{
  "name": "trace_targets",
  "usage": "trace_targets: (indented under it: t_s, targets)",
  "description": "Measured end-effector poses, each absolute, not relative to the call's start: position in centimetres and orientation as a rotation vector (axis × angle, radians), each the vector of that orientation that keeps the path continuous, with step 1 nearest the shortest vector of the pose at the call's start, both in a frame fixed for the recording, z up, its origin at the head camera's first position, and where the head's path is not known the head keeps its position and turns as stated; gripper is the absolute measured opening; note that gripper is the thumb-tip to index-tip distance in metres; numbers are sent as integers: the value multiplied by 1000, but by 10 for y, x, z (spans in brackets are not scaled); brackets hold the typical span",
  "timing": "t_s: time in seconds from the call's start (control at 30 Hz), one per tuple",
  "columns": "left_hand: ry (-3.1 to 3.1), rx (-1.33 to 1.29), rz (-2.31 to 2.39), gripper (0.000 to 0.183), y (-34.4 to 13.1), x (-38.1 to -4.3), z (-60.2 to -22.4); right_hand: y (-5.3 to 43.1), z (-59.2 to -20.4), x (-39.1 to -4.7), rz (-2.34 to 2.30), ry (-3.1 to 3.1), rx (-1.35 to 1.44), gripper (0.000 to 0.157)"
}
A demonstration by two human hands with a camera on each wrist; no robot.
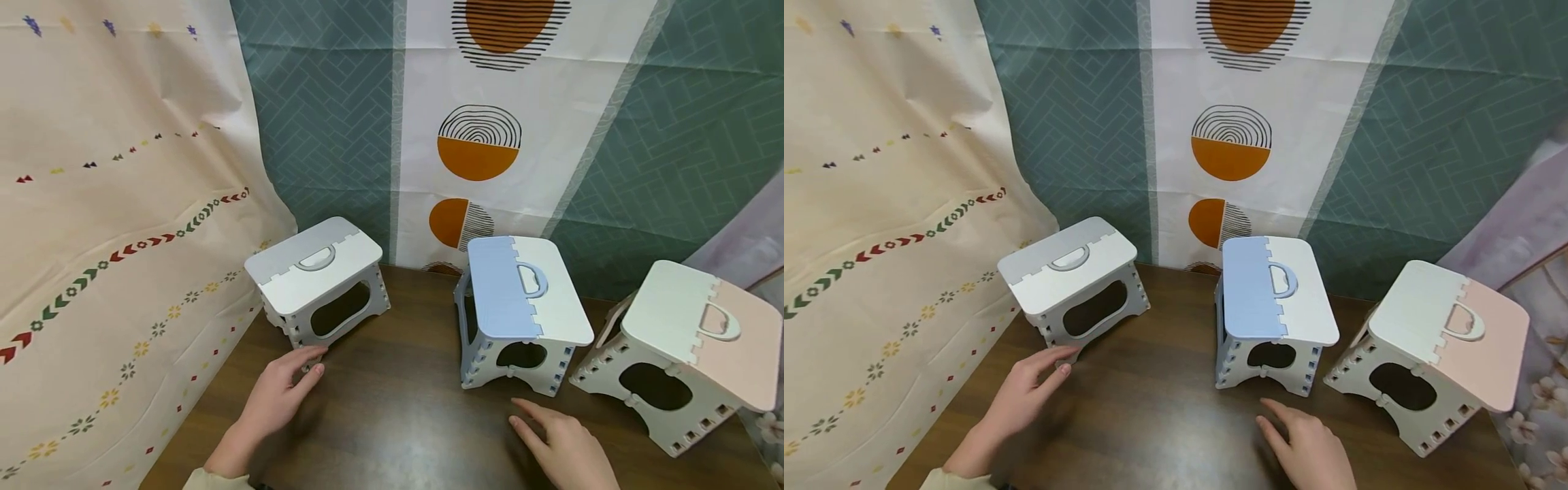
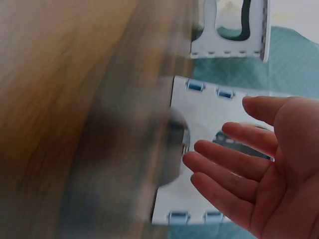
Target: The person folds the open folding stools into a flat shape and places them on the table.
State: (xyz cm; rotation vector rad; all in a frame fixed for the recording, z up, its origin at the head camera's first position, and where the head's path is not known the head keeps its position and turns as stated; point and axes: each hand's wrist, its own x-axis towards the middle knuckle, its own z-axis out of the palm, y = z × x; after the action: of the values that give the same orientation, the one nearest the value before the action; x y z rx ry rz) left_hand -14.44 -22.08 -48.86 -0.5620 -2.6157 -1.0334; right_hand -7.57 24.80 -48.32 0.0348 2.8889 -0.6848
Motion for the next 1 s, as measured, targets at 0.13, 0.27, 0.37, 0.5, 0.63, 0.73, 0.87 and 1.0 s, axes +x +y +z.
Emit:
trace_targets:
  t_s: [0.13, 0.27, 0.37, 0.5, 0.63, 0.73, 0.87, 1.0]
  targets:
    - [-2567, -439, -1080, 22, -231, -145, -491, 232, -483, -82, -792, 2886, -10, 38]
    - [-2519, -243, -1102, 12, -241, -145, -495, 218, -483, -90, -932, 2807, -99, 37]
    - [-2498, -70, -1145, 9, -247, -145, -500, 206, -485, -98, -1059, 2734, -240, 43]
    - [-2499, 117, -1246, 28, -251, -145, -507, 186, -487, -109, -1184, 2656, -424, 43]
    - [-2513, 198, -1342, 58, -252, -148, -512, 165, -492, -124, -1240, 2652, -502, 40]
    - [-2504, 207, -1407, 70, -251, -151, -513, 150, -495, -135, -1266, 2653, -523, 41]
    - [-2488, 200, -1472, 77, -249, -154, -515, 133, -498, -150, -1283, 2645, -516, 41]
    - [-2466, 204, -1505, 81, -247, -155, -518, 117, -504, -167, -1297, 2655, -461, 44]
